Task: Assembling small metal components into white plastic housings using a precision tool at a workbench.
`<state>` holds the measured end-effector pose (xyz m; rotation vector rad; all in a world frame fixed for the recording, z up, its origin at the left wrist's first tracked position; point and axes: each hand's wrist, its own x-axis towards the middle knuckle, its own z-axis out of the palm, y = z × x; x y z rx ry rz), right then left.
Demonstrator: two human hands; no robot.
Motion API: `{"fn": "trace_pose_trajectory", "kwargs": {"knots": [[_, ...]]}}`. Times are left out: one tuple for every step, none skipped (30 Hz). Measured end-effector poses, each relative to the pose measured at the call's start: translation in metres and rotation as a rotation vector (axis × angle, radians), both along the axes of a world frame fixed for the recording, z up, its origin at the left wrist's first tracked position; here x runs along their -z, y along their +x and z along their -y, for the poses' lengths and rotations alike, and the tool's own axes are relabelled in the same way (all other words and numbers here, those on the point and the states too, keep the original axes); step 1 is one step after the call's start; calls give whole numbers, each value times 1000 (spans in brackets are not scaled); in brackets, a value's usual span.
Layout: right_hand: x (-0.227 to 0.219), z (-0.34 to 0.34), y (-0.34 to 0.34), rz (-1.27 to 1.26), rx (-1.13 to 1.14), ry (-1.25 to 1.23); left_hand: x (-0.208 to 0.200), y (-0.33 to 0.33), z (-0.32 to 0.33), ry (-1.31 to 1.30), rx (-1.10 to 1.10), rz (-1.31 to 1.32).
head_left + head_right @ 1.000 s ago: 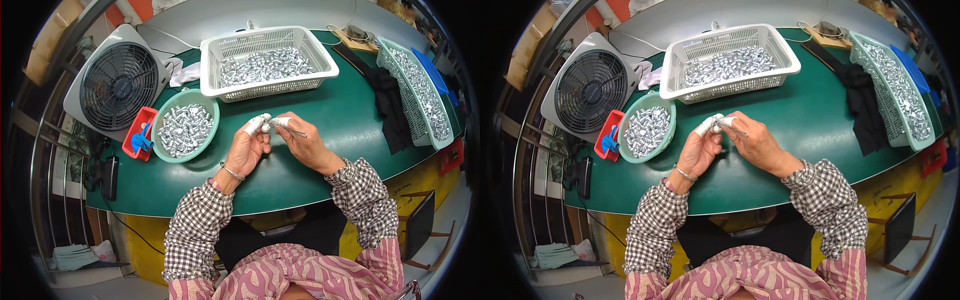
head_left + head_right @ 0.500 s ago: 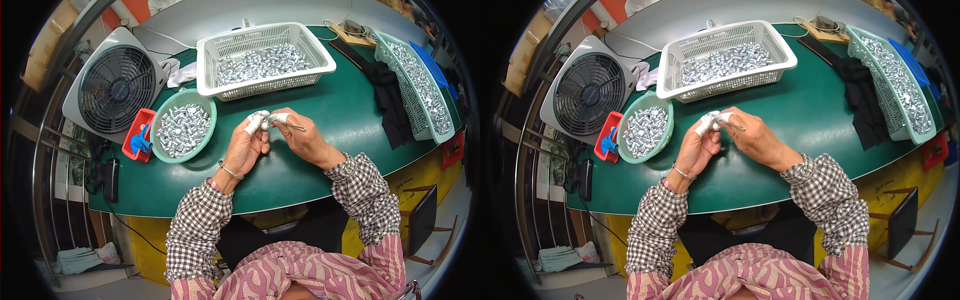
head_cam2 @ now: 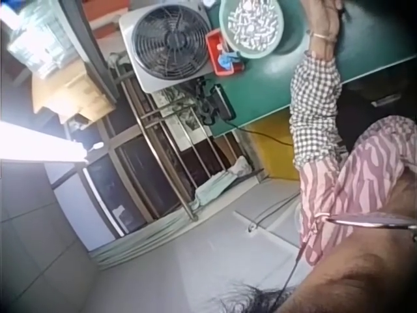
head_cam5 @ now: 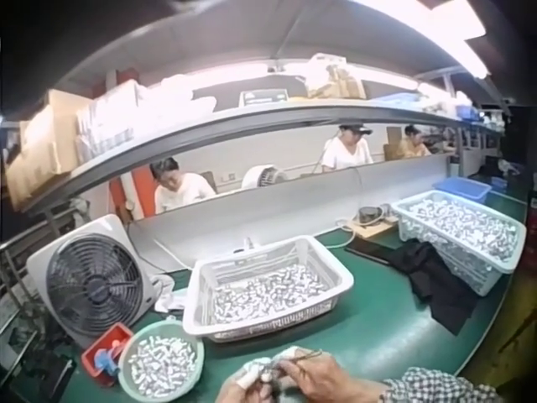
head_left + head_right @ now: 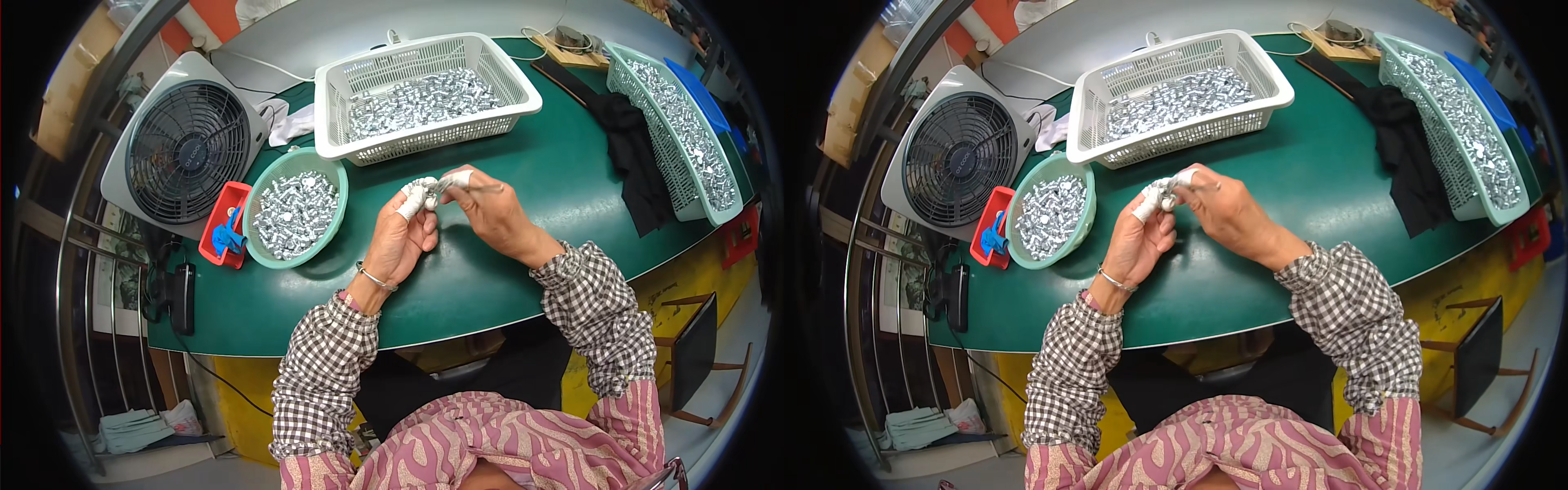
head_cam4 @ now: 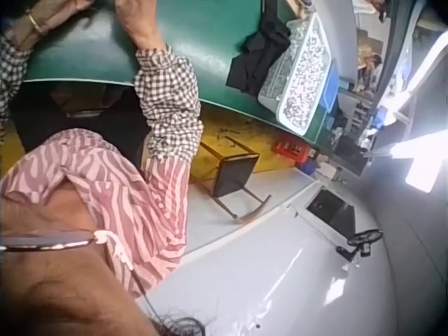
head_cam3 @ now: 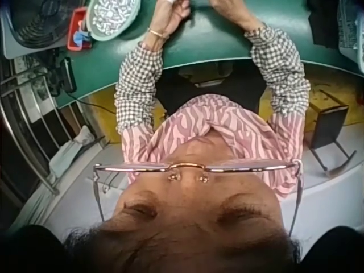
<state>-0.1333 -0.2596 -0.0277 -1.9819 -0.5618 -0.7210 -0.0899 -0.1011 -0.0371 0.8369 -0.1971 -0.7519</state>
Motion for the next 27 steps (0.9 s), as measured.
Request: {"fn": "trace_pose_trajectory", "kwargs": {"knots": [[0, -1, 0, 47, 34, -16, -1, -1, 0, -5, -1, 22], [-1, 1, 0, 48, 34, -15, -1, -1, 0, -10, -3, 44], [-2, 4, 1, -4, 12, 4, -1, -1, 0, -9, -3, 44], [-3, 8, 2, -55, -10, 24, -1, -1, 1, 0, -2, 43], [-3, 9, 2, -108, -31, 43, -1, -1, 1, 9, 0, 42], [-2, 8, 1, -108, -30, 44, -1, 0, 1, 18, 2, 40], [-1, 6, 1, -48, 1, 4, -1, 0, 1, 18, 4, 40], [0, 3, 1, 12, 31, -38, -1, 0, 1, 29, -3, 55], [1, 2, 1, 72, 62, -79, -1, 0, 1, 39, -10, 71], [0, 2, 1, 71, 62, -78, -1, 0, 1, 49, -18, 86], [-1, 3, 1, -6, 47, -42, 0, 0, 0, 50, -18, 85], [-3, 4, 1, -83, 32, -6, 1, 0, 0, 83, -13, 89], [-4, 5, 1, -159, 17, 31, 2, 0, 0, 116, -7, 93], [-5, 6, 2, -160, 16, 33, 3, 0, 0, 150, -2, 97], [-5, 8, 3, -245, 10, 80, 3, 0, 1, 152, 2, 97], [-6, 10, 4, -331, 3, 128, 3, 1, 2, 199, -30, 136], [-6, 11, 5, -416, -5, 177, 3, 1, 3, 247, -62, 176], [-7, 12, 5, -416, -3, 180, 2, 1, 4, 295, -94, 216], [-8, 12, 5, -382, 43, 203, 2, 2, 2, 298, -91, 217], [-10, 14, 5, -349, 90, 225, 0, 4, 0, 312, -133, 246], [-11, 15, 5, -316, 137, 246, -3, 5, -3, 325, -175, 275], [-10, 16, 5, -316, 141, 250, -5, 5, -3, 339, -217, 305], [-7, 16, 6, -290, 147, 234, -6, 4, -1, 341, -212, 306], [-3, 17, 8, -263, 155, 218, -8, 2, 1, 339, -249, 317], [-1, 17, 9, -236, 160, 203, -12, 0, 3, 339, -288, 330], [-1, 16, 10, -235, 164, 207, -13, -1, 4, 337, -327, 343], [0, 16, 11, -224, 168, 196, -12, -2, 3, 340, -322, 345]]}}
